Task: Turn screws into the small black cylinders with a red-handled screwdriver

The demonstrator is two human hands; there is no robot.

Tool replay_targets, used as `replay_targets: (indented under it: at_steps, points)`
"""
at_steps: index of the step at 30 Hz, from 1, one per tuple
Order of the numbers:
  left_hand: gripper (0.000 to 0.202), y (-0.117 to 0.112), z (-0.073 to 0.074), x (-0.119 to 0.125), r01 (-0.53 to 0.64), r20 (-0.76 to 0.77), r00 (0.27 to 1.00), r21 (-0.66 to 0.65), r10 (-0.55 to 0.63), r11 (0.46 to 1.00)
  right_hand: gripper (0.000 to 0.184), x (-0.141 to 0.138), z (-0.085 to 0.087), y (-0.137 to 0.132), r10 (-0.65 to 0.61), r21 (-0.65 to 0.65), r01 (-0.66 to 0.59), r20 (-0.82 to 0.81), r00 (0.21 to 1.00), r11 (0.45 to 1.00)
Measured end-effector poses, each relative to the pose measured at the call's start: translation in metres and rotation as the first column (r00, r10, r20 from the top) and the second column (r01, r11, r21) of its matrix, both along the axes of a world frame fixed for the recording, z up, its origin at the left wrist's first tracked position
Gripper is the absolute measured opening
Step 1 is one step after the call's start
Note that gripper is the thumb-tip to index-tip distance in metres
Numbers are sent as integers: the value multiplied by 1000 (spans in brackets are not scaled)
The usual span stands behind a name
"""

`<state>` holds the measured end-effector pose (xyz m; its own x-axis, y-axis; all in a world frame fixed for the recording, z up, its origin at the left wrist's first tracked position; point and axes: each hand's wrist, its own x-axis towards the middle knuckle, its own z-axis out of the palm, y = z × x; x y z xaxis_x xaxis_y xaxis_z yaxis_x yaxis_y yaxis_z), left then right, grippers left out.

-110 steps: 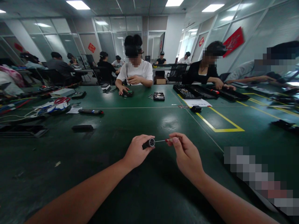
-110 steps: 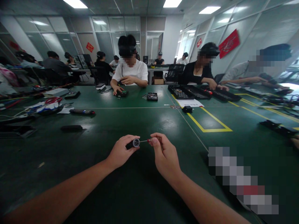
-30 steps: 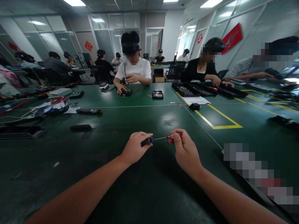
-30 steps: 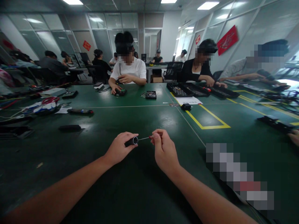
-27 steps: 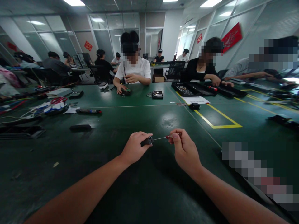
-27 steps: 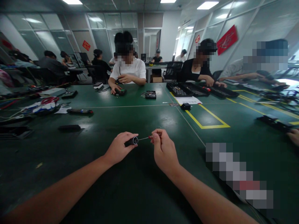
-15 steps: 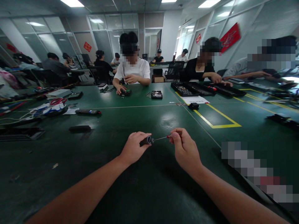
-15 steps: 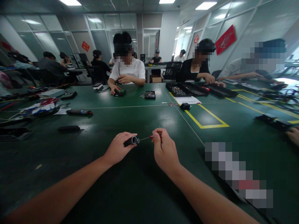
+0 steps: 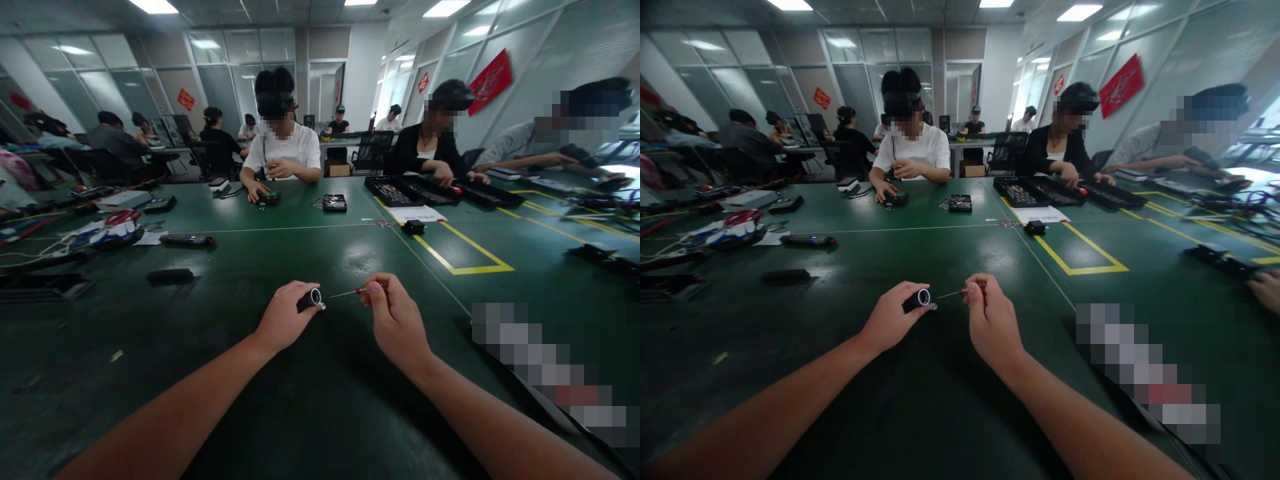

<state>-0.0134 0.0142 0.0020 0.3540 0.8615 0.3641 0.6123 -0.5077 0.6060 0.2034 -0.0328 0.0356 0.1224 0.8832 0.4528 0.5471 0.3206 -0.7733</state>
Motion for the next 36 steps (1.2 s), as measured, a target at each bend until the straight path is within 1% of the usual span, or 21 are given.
replay_targets:
  at_steps: [3,5,10,12,14,17,19,22,27,29,31,34,36]
  points:
    - [34,-1,3,0,-21,37,999,11,21,1000,22,0,0,0,0,2,0,-5,1000,1000]
    - [35,-3,5,0,-25,31,999,25,24,999,22,0,1,0,-2,5,2,-11,1000,1000]
    - [43,-7,16,2,58,-65,996,54,-54,997,23,1,3,-1,-4,10,4,-24,1000,1000]
    - [38,-9,21,4,86,-112,991,59,-79,995,22,1,3,-1,-1,15,1,-32,999,1000]
    - [30,-11,24,6,93,-170,982,37,-85,995,22,1,4,-1,1,24,0,-33,999,1000]
    - [24,-11,21,10,72,-285,955,-27,-77,997,22,1,5,-1,5,24,-4,-27,1000,1000]
    - [29,-10,17,12,55,-356,931,-64,-74,996,22,1,5,-1,7,21,-6,-25,1000,1000]
    - [41,-7,15,16,23,-442,895,-74,-54,997,23,1,4,0,13,28,-12,-27,1000,1000]
    - [29,-3,21,22,6,-538,841,-100,-59,995,23,2,4,-1,22,28,-21,-19,1000,999]
    - [26,-1,22,22,8,-532,844,-115,-68,993,23,1,4,-1,26,28,-25,-19,999,999]
    - [24,2,21,18,10,-485,871,-146,-80,989,23,1,4,-1,31,31,-30,-22,999,999]
    - [27,7,24,7,-9,-336,939,-228,-70,974,23,1,4,-1,35,27,-34,-23,999,999]
    - [30,11,29,-5,-37,-191,981,-281,-18,959,24,2,3,-1,38,14,-38,-20,999,999]
